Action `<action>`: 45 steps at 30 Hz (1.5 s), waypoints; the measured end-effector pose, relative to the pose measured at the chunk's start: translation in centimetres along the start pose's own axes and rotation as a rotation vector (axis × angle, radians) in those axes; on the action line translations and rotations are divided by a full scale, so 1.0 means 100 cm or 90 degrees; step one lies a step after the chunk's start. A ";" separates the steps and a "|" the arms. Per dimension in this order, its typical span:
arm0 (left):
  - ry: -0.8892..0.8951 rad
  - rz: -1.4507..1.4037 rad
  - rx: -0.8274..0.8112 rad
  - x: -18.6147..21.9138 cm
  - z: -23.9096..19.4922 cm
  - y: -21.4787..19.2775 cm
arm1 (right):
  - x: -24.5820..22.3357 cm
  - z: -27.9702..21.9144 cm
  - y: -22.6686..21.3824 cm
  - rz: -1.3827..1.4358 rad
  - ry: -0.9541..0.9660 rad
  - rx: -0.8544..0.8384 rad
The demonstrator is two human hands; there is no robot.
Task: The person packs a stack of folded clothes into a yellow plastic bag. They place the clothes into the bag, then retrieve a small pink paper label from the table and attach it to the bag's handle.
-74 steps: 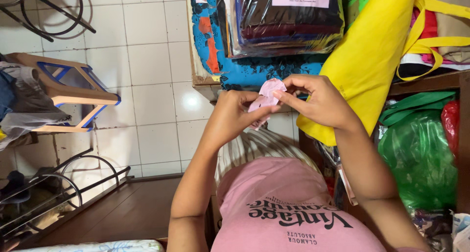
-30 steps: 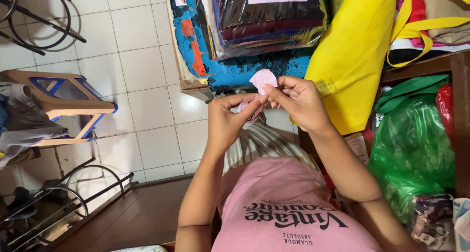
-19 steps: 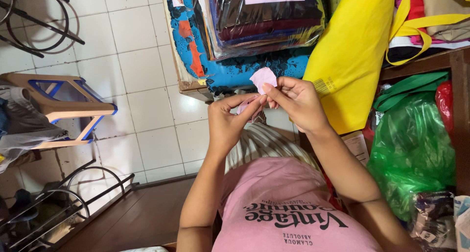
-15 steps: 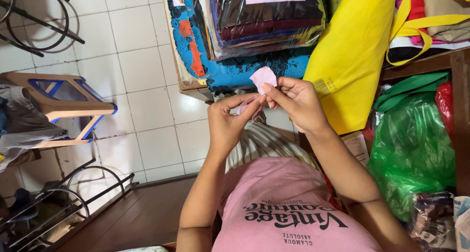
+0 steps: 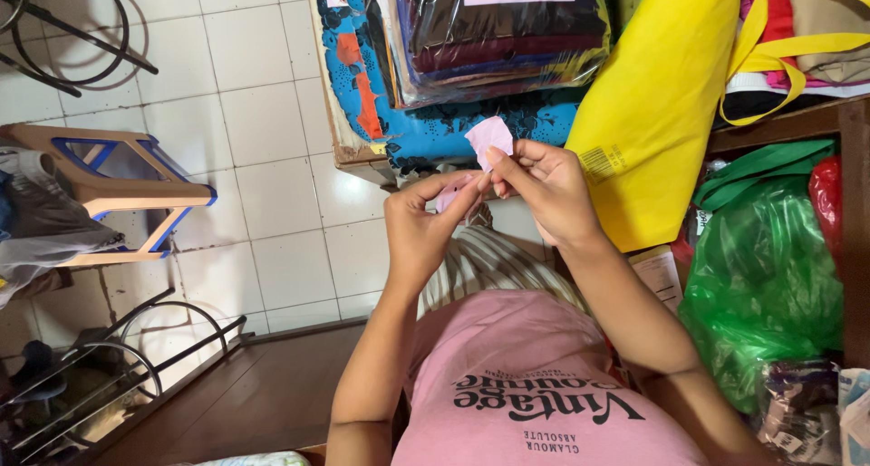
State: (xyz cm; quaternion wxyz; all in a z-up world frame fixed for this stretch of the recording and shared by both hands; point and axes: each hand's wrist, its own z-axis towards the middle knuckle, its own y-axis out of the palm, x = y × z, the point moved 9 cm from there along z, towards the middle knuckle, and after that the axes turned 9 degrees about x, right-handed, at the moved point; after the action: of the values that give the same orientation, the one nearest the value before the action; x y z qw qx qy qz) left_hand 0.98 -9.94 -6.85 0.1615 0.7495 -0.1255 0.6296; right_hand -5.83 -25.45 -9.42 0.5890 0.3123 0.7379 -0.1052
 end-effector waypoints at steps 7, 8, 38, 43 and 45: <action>-0.124 -0.163 -0.083 -0.028 0.007 -0.003 | -0.005 0.016 -0.011 -0.082 -0.084 0.023; -0.131 -0.191 -0.089 -0.031 0.008 -0.005 | -0.006 0.017 -0.011 -0.107 -0.097 0.016; 0.147 0.053 0.078 0.017 -0.010 -0.092 | 0.037 -0.006 0.065 -0.169 0.009 -0.221; 0.229 0.056 -0.006 0.031 -0.010 -0.080 | 0.059 -0.009 0.068 -0.051 0.042 -0.191; 0.198 0.000 -0.019 0.021 -0.005 -0.083 | 0.063 -0.004 0.058 0.017 0.045 -0.141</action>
State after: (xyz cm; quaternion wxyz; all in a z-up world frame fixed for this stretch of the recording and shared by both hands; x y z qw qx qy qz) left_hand 4.12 -2.13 -5.42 0.1896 0.6406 -0.1084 0.7362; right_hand -3.43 -18.62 -13.94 0.5947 0.2591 0.7610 -0.0041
